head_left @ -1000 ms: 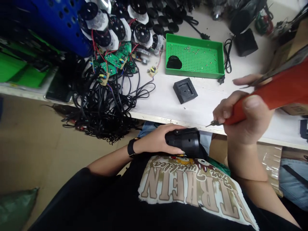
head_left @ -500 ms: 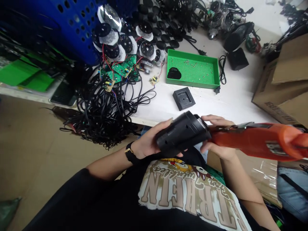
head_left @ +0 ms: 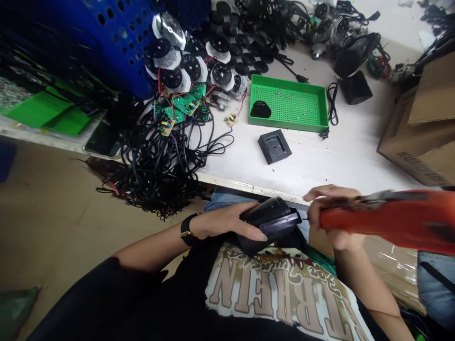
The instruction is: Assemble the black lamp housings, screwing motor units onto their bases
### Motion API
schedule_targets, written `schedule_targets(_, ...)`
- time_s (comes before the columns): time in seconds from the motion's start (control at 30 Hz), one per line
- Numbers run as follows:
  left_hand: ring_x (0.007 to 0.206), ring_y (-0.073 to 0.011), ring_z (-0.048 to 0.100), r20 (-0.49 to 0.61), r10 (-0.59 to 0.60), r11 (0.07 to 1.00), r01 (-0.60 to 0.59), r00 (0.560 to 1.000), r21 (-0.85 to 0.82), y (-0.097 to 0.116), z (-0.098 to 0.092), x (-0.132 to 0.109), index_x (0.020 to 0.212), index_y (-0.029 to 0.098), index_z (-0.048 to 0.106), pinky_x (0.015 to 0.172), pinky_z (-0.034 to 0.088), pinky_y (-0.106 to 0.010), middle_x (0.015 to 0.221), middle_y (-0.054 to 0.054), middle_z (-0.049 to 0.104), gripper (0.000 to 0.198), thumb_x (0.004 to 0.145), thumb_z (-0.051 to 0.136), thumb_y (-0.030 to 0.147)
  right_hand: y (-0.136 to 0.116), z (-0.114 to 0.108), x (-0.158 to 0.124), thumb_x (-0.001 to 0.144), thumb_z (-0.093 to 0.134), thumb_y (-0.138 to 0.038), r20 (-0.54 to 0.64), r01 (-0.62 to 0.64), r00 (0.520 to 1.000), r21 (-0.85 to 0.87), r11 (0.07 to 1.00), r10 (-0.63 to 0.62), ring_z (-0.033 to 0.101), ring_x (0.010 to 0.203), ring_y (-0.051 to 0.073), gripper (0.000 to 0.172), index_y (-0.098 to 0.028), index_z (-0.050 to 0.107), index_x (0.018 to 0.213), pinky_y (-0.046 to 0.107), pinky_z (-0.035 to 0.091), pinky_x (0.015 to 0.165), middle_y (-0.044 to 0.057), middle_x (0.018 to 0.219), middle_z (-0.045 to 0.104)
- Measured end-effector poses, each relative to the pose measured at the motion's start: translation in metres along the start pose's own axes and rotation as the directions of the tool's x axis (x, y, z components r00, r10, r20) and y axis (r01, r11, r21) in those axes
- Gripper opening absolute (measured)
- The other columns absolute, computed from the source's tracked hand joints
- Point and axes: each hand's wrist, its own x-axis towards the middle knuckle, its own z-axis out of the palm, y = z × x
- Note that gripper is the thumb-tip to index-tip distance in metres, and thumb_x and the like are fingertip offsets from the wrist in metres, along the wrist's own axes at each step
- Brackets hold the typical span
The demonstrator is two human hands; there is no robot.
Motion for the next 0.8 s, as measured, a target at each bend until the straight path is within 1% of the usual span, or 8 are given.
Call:
schedule_targets(0.1, 0.112, -0.0281, 0.07, 0.026, -0.08, 0.997, 0.08, 0.996, 0.002, -0.005, -0.002, 0.01, 0.128, 0.019, 0.071, 0.099, 0.057, -0.042, 0.123, -0.009, 0.075, 0.067, 0.071, 0.09, 0.049, -0.013, 0.011, 0.022, 0.083, 0.076, -0.068, -0.242, 0.244, 0.946, 0.089, 0.966, -0.217, 0.045, 0.033, 0.014, 0.041, -0.038, 0.073, 0.111, 0.033, 0.037, 0.033, 0.0, 0.069, 0.068)
schedule_targets(0.17, 0.111, -0.0277, 0.071, 0.046, -0.108, 0.994, 0.108, 0.993, 0.009, -0.007, -0.003, 0.016, 0.127, 0.019, 0.072, 0.099, 0.057, -0.041, 0.122, -0.009, 0.075, 0.064, 0.073, 0.088, 0.05, -0.015, 0.023, 0.044, 0.084, 0.075, -0.066, -0.325, 0.306, 0.909, 0.094, 0.947, -0.261, 0.042, 0.033, 0.015, 0.035, -0.037, 0.069, 0.104, 0.032, 0.037, 0.035, -0.006, 0.053, 0.054)
schedule_targets(0.33, 0.127, -0.0307, 0.065, 0.086, -0.056, 0.991, 0.045, 0.995, 0.124, -0.002, -0.01, 0.019, 0.139, 0.024, 0.064, 0.108, 0.053, -0.045, 0.138, -0.008, 0.069, 0.075, 0.074, 0.09, 0.048, 0.023, 0.051, 0.091, 0.081, 0.075, -0.066, -0.351, 0.219, 0.92, 0.096, 0.971, -0.173, 0.043, 0.036, 0.014, 0.045, -0.031, 0.055, 0.101, 0.03, 0.036, 0.039, -0.01, 0.052, 0.048)
schedule_targets(0.47, 0.14, -0.0358, 0.056, 0.077, 0.156, 0.897, -0.174, 0.985, 0.406, 0.008, -0.015, 0.009, 0.144, 0.023, 0.06, 0.123, 0.041, -0.054, 0.15, -0.012, 0.061, 0.086, 0.069, 0.093, 0.049, 0.049, 0.061, 0.104, 0.082, 0.078, -0.057, -0.316, 0.19, 0.94, 0.176, 0.966, -0.127, 0.046, 0.037, 0.012, 0.042, -0.027, 0.053, 0.097, 0.029, 0.038, 0.042, -0.01, 0.053, 0.051)
schedule_targets(0.57, 0.156, -0.0403, 0.035, 0.027, 0.316, 0.71, -0.255, 0.948, 0.656, 0.015, -0.012, 0.001, 0.149, 0.021, 0.056, 0.131, 0.026, -0.057, 0.168, -0.017, 0.037, 0.098, 0.064, 0.095, 0.05, 0.035, 0.063, 0.102, 0.081, 0.079, -0.051, -0.351, 0.193, 0.931, 0.236, 0.952, -0.102, 0.047, 0.039, 0.013, 0.038, -0.029, 0.055, 0.099, 0.029, 0.039, 0.043, -0.011, 0.054, 0.052)
schedule_targets(0.67, 0.162, -0.0417, 0.023, -0.032, 0.35, 0.598, -0.197, 0.936, 0.777, 0.021, -0.004, -0.004, 0.158, 0.025, 0.048, 0.132, 0.025, -0.055, 0.178, -0.014, 0.011, 0.104, 0.068, 0.093, 0.053, 0.003, 0.065, 0.094, 0.082, 0.077, -0.051, -0.396, 0.201, 0.915, 0.288, 0.936, -0.075, 0.044, 0.037, 0.013, 0.034, -0.029, 0.058, 0.1, 0.029, 0.036, 0.04, -0.011, 0.052, 0.049)
schedule_targets(0.73, 0.162, -0.0415, 0.023, -0.051, 0.347, 0.556, -0.162, 0.936, 0.815, 0.024, 0.001, -0.005, 0.16, 0.027, 0.044, 0.132, 0.029, -0.053, 0.179, -0.011, 0.005, 0.105, 0.07, 0.091, 0.054, -0.017, 0.066, 0.087, 0.083, 0.076, -0.051, -0.399, 0.184, 0.916, 0.309, 0.933, -0.048, 0.042, 0.036, 0.012, 0.032, -0.029, 0.058, 0.098, 0.029, 0.036, 0.039, -0.011, 0.051, 0.046)
schedule_targets(0.8, 0.16, -0.0406, 0.029, -0.032, 0.32, 0.522, -0.148, 0.947, 0.84, 0.027, 0.006, -0.003, 0.161, 0.028, 0.042, 0.13, 0.034, -0.051, 0.179, -0.009, 0.009, 0.104, 0.072, 0.089, 0.052, -0.029, 0.067, 0.079, 0.084, 0.075, -0.051, -0.384, 0.152, 0.923, 0.326, 0.933, -0.016, 0.042, 0.037, 0.012, 0.031, -0.028, 0.058, 0.098, 0.029, 0.038, 0.039, -0.011, 0.051, 0.046)
